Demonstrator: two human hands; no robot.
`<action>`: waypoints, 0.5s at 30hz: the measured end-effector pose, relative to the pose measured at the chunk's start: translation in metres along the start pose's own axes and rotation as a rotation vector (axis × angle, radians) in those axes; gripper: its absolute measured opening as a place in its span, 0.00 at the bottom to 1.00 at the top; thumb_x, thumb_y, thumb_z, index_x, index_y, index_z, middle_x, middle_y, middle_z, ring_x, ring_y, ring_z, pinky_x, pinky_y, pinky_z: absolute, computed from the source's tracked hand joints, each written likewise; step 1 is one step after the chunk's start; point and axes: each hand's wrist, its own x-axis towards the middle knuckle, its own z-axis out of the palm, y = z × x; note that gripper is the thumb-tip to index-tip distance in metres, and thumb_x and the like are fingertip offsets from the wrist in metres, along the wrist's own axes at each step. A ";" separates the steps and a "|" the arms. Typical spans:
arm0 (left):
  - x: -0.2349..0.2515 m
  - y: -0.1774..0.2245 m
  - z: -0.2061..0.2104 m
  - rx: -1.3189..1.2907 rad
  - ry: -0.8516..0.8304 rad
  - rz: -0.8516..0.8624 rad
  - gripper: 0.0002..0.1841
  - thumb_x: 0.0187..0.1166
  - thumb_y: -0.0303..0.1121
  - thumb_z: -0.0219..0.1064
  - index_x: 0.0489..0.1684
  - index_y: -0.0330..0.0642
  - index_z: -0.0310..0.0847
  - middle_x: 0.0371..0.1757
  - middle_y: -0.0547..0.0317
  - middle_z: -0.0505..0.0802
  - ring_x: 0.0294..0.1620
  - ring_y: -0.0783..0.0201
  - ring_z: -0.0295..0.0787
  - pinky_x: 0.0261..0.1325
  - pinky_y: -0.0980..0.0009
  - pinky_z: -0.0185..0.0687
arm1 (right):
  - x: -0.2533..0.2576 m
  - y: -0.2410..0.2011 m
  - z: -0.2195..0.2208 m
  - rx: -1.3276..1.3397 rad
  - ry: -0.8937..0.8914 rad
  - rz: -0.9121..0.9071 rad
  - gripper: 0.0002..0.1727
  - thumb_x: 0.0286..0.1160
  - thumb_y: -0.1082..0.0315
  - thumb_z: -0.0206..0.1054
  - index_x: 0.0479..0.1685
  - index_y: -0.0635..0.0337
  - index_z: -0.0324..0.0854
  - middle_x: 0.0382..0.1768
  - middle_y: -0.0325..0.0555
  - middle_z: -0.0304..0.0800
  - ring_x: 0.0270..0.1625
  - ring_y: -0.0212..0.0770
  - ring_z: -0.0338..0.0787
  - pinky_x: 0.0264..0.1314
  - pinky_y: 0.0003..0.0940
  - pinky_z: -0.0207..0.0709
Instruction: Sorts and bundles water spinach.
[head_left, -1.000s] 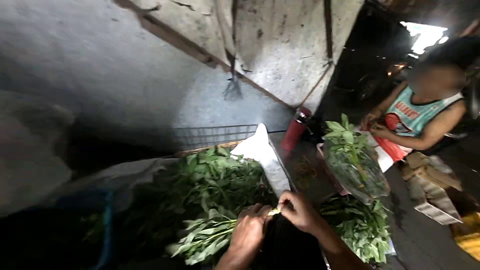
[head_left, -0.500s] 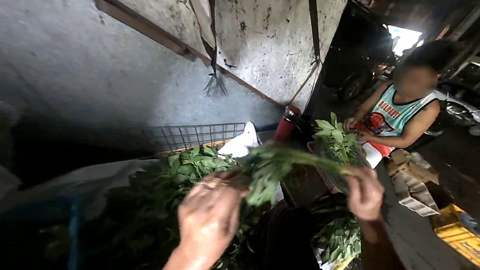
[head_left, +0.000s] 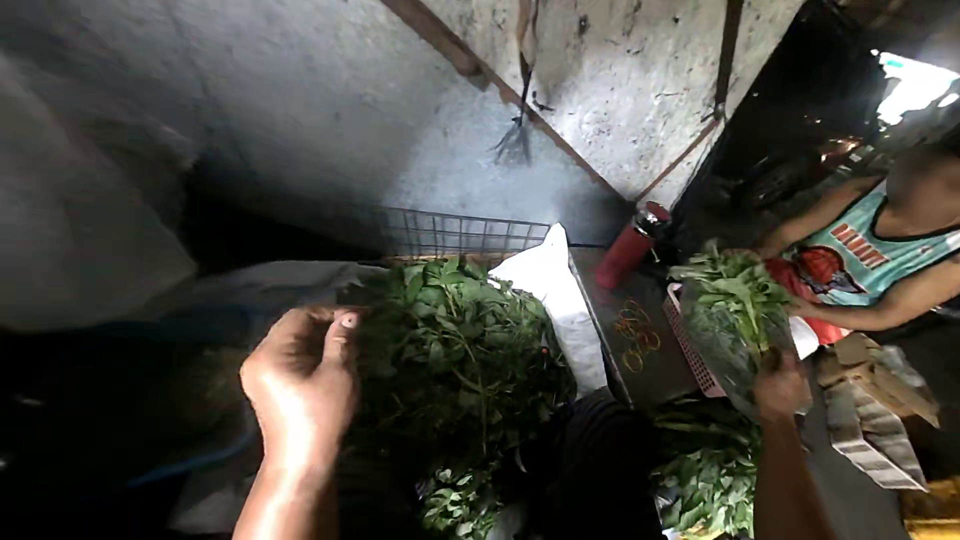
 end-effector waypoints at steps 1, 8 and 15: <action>0.002 -0.005 -0.003 -0.014 0.023 -0.036 0.15 0.90 0.35 0.58 0.52 0.28 0.80 0.48 0.45 0.89 0.46 0.67 0.86 0.56 0.65 0.81 | -0.001 -0.001 0.001 -0.025 0.037 0.011 0.25 0.89 0.55 0.57 0.77 0.61 0.78 0.71 0.74 0.79 0.73 0.75 0.79 0.74 0.72 0.70; 0.021 -0.048 0.005 -0.295 0.226 -0.221 0.10 0.88 0.28 0.56 0.47 0.29 0.79 0.41 0.58 0.90 0.43 0.73 0.88 0.55 0.70 0.86 | -0.057 -0.114 0.008 0.153 0.249 -0.571 0.23 0.85 0.62 0.58 0.67 0.70 0.83 0.69 0.77 0.80 0.74 0.78 0.76 0.78 0.69 0.67; 0.014 -0.097 0.048 -0.447 0.175 -0.651 0.11 0.90 0.30 0.56 0.50 0.31 0.81 0.41 0.53 0.90 0.37 0.67 0.88 0.47 0.66 0.87 | -0.169 -0.260 0.158 0.498 -0.912 -0.896 0.17 0.86 0.67 0.56 0.58 0.68 0.87 0.57 0.56 0.92 0.60 0.44 0.91 0.69 0.40 0.83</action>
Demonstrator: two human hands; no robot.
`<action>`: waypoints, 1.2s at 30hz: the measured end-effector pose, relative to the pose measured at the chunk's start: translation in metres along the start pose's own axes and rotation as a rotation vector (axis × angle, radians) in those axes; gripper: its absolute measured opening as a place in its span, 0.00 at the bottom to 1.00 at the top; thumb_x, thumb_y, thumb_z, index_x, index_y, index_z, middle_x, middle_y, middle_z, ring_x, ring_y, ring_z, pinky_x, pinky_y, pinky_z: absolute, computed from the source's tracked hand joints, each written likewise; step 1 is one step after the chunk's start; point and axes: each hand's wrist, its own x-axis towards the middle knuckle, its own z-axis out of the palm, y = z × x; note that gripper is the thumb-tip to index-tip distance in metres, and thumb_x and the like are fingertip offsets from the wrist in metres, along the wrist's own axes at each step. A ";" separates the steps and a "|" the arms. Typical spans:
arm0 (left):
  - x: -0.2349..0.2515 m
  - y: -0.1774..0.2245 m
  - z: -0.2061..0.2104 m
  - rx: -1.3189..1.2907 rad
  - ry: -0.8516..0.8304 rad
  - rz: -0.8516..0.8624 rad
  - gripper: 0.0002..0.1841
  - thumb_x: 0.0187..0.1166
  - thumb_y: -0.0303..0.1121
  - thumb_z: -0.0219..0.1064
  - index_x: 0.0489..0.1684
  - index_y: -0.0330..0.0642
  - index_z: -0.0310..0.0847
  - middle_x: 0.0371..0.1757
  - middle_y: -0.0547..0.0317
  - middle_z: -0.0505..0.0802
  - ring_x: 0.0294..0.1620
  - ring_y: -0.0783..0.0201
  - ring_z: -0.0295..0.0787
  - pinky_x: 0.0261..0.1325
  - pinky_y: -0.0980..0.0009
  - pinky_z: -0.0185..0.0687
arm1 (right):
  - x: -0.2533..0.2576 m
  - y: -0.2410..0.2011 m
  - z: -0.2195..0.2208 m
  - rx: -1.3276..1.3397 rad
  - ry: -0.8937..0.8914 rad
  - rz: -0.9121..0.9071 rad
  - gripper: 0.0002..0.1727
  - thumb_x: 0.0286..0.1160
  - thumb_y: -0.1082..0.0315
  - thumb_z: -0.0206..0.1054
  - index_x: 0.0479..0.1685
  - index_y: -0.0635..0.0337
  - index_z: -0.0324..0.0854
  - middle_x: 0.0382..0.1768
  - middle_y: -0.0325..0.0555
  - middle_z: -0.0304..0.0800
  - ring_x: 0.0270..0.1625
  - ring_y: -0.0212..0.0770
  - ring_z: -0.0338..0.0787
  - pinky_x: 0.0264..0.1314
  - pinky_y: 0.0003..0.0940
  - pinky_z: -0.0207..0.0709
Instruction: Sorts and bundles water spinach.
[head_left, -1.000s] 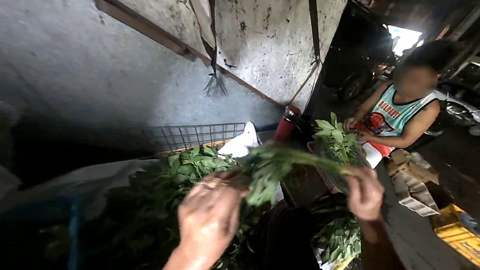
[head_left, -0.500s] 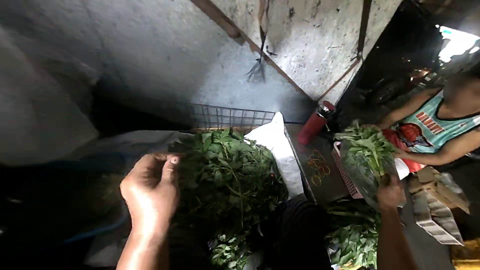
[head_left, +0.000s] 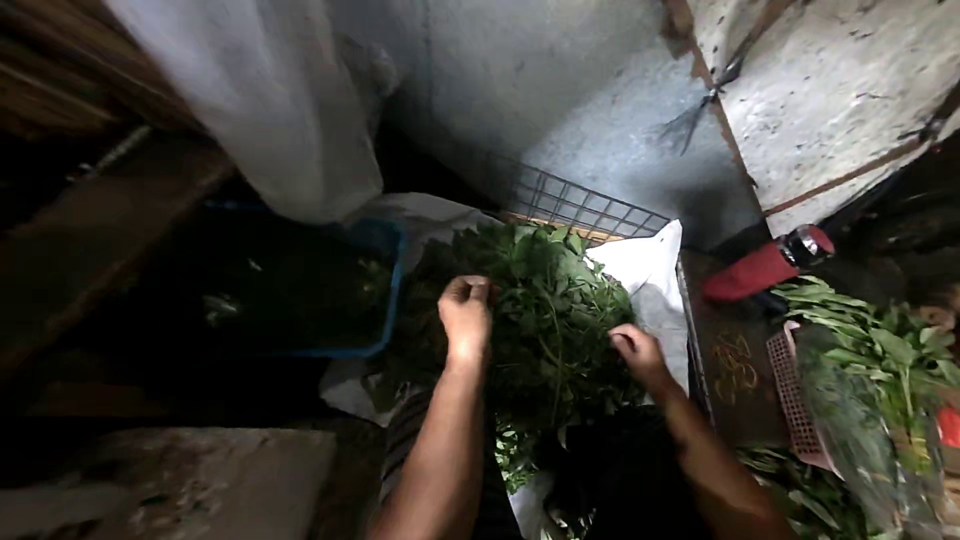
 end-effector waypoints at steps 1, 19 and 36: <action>0.002 -0.001 0.001 0.023 -0.026 -0.023 0.11 0.91 0.31 0.56 0.53 0.32 0.81 0.42 0.51 0.90 0.37 0.65 0.88 0.47 0.64 0.87 | 0.017 0.001 0.025 0.035 -0.079 0.055 0.18 0.87 0.66 0.56 0.59 0.67 0.87 0.57 0.56 0.92 0.61 0.44 0.91 0.70 0.40 0.82; 0.022 -0.007 0.011 0.237 -0.307 -0.289 0.26 0.92 0.52 0.54 0.64 0.37 0.84 0.57 0.43 0.92 0.58 0.51 0.88 0.66 0.47 0.80 | 0.102 -0.126 0.075 0.317 -0.044 0.023 0.18 0.92 0.59 0.51 0.54 0.64 0.82 0.26 0.45 0.79 0.29 0.40 0.79 0.38 0.42 0.78; 0.035 0.007 -0.006 -0.440 0.241 -0.197 0.15 0.97 0.47 0.43 0.46 0.51 0.70 0.17 0.72 0.68 0.11 0.74 0.63 0.15 0.78 0.66 | 0.081 -0.008 0.031 -0.536 0.040 0.234 0.37 0.77 0.48 0.68 0.85 0.54 0.69 0.77 0.72 0.73 0.76 0.73 0.75 0.73 0.73 0.66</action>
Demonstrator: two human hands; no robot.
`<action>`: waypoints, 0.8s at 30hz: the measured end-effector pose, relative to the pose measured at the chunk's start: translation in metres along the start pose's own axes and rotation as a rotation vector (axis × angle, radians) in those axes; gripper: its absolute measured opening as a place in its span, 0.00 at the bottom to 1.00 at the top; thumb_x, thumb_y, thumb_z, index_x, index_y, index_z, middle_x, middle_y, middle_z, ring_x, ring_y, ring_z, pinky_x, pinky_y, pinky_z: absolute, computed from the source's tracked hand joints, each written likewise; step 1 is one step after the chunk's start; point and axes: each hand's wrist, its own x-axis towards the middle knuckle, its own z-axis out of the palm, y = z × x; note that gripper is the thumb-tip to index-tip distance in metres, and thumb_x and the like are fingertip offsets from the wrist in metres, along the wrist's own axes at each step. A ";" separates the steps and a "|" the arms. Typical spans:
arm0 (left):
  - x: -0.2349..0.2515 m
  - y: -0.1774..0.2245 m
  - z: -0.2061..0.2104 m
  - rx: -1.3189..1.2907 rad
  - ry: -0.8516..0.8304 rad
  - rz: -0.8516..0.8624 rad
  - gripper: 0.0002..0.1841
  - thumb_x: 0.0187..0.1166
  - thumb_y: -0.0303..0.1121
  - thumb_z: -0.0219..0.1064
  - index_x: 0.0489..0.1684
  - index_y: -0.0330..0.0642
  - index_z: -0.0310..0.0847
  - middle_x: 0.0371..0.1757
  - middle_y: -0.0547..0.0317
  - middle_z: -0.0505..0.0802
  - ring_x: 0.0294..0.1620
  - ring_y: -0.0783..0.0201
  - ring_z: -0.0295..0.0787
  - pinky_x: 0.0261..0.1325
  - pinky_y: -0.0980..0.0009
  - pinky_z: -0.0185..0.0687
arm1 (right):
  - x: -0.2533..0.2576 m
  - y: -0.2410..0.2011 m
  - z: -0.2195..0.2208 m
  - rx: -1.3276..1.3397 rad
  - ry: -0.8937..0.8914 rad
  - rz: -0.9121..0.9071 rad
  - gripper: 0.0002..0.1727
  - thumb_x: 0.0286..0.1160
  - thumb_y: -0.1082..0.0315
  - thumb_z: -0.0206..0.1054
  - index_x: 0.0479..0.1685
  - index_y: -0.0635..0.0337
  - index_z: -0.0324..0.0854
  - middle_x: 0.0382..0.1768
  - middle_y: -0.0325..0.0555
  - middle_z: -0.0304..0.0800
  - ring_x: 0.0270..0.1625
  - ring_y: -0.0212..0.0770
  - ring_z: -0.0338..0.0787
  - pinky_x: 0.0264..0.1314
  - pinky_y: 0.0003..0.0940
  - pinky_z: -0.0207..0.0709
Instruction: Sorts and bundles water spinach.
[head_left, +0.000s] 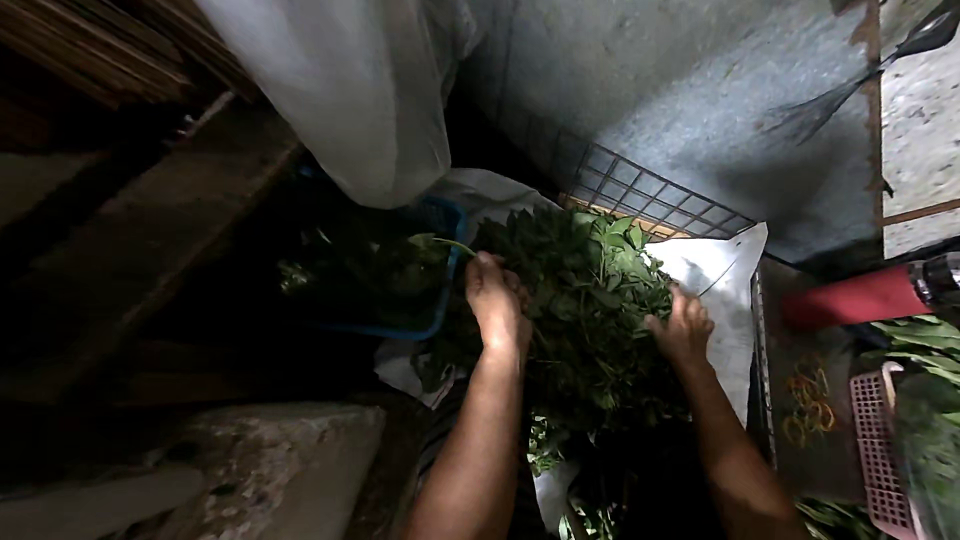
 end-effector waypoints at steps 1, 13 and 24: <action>0.000 -0.002 0.001 0.016 -0.021 -0.038 0.12 0.95 0.46 0.49 0.49 0.51 0.73 0.18 0.72 0.68 0.12 0.75 0.62 0.15 0.79 0.64 | -0.008 -0.009 0.005 0.018 -0.080 -0.060 0.32 0.79 0.50 0.67 0.80 0.57 0.74 0.72 0.71 0.78 0.74 0.72 0.79 0.71 0.72 0.69; -0.001 -0.013 -0.003 0.283 -0.173 -0.134 0.14 0.92 0.44 0.57 0.68 0.54 0.76 0.21 0.65 0.76 0.13 0.73 0.65 0.15 0.80 0.61 | -0.041 -0.039 0.055 0.565 -0.289 0.022 0.21 0.89 0.62 0.56 0.67 0.70 0.79 0.64 0.61 0.85 0.68 0.52 0.84 0.75 0.51 0.75; -0.017 -0.018 0.012 0.494 -0.534 -0.265 0.11 0.87 0.35 0.66 0.45 0.35 0.85 0.28 0.63 0.89 0.21 0.76 0.76 0.26 0.82 0.71 | -0.060 -0.060 0.005 1.217 0.061 -0.342 0.15 0.84 0.67 0.50 0.55 0.70 0.76 0.30 0.28 0.78 0.31 0.19 0.77 0.39 0.19 0.76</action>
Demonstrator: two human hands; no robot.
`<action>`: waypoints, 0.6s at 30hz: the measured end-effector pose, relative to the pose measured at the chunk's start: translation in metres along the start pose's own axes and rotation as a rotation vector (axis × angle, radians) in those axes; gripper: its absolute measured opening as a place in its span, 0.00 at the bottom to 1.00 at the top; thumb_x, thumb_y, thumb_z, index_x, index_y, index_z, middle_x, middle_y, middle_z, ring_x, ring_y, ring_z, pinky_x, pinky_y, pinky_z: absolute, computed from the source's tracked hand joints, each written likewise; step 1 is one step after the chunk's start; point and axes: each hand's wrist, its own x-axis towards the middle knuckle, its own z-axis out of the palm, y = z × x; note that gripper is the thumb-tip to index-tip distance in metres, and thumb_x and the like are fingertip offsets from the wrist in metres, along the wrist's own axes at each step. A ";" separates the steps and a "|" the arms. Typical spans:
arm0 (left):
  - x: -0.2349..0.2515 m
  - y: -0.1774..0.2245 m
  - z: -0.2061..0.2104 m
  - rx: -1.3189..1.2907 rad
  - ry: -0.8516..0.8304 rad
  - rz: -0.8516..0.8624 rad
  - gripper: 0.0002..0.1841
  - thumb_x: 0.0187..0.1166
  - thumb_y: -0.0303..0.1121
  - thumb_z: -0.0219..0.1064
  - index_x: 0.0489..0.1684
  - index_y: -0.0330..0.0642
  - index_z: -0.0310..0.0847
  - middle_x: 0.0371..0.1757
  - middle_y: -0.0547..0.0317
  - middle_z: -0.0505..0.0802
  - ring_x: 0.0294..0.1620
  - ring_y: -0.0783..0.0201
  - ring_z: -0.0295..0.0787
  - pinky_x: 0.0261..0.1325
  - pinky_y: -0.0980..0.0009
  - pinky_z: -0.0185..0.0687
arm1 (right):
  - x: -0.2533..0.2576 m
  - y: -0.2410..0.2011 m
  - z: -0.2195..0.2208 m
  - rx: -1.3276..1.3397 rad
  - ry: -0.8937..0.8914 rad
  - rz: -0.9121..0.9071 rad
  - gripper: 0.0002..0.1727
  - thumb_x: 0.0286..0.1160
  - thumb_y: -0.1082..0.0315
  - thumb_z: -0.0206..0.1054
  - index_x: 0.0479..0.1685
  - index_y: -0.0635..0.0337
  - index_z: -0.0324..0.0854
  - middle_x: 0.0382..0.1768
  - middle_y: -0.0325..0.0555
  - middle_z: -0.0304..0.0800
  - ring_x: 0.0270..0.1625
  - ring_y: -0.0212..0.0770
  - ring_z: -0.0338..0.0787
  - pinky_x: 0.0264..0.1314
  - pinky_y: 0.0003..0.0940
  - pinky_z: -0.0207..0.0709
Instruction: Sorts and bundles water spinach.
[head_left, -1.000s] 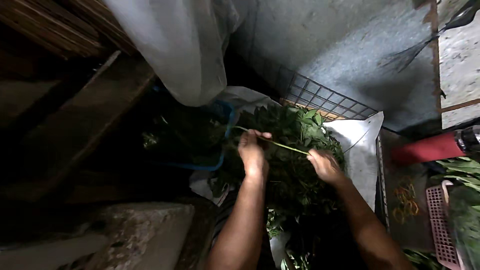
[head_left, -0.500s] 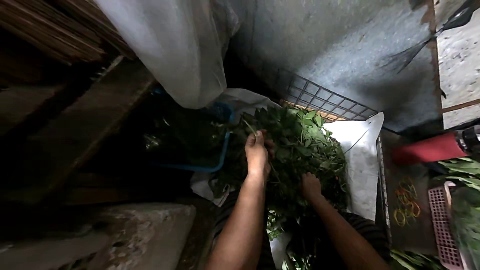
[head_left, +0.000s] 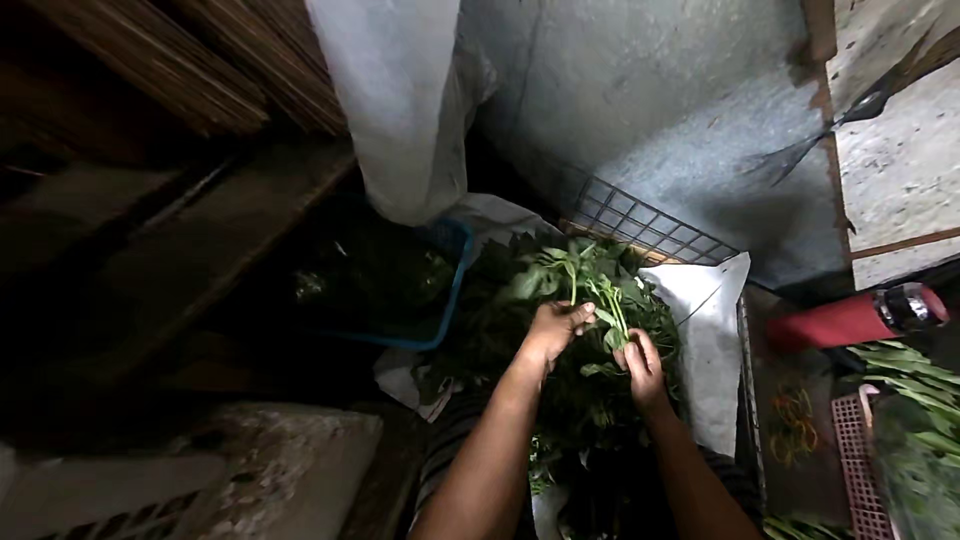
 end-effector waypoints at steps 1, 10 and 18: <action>-0.001 0.000 0.001 0.011 -0.022 -0.025 0.16 0.89 0.43 0.62 0.46 0.37 0.85 0.26 0.65 0.86 0.20 0.76 0.74 0.25 0.82 0.70 | -0.002 -0.002 0.001 -0.046 0.007 -0.022 0.17 0.87 0.65 0.47 0.53 0.68 0.77 0.30 0.26 0.78 0.31 0.16 0.76 0.38 0.17 0.75; 0.000 -0.006 0.007 -0.084 0.026 -0.037 0.10 0.75 0.27 0.75 0.49 0.34 0.84 0.33 0.60 0.87 0.28 0.73 0.78 0.33 0.78 0.76 | 0.010 -0.005 0.002 -0.362 -0.249 0.002 0.16 0.79 0.57 0.67 0.37 0.65 0.84 0.30 0.42 0.84 0.34 0.30 0.82 0.43 0.29 0.80; 0.004 -0.005 -0.004 -0.010 0.184 0.114 0.08 0.82 0.30 0.70 0.49 0.35 0.84 0.37 0.54 0.89 0.34 0.65 0.83 0.43 0.67 0.81 | 0.010 -0.020 0.027 -0.568 -0.351 0.206 0.23 0.91 0.57 0.48 0.46 0.69 0.83 0.31 0.49 0.85 0.37 0.42 0.86 0.49 0.42 0.81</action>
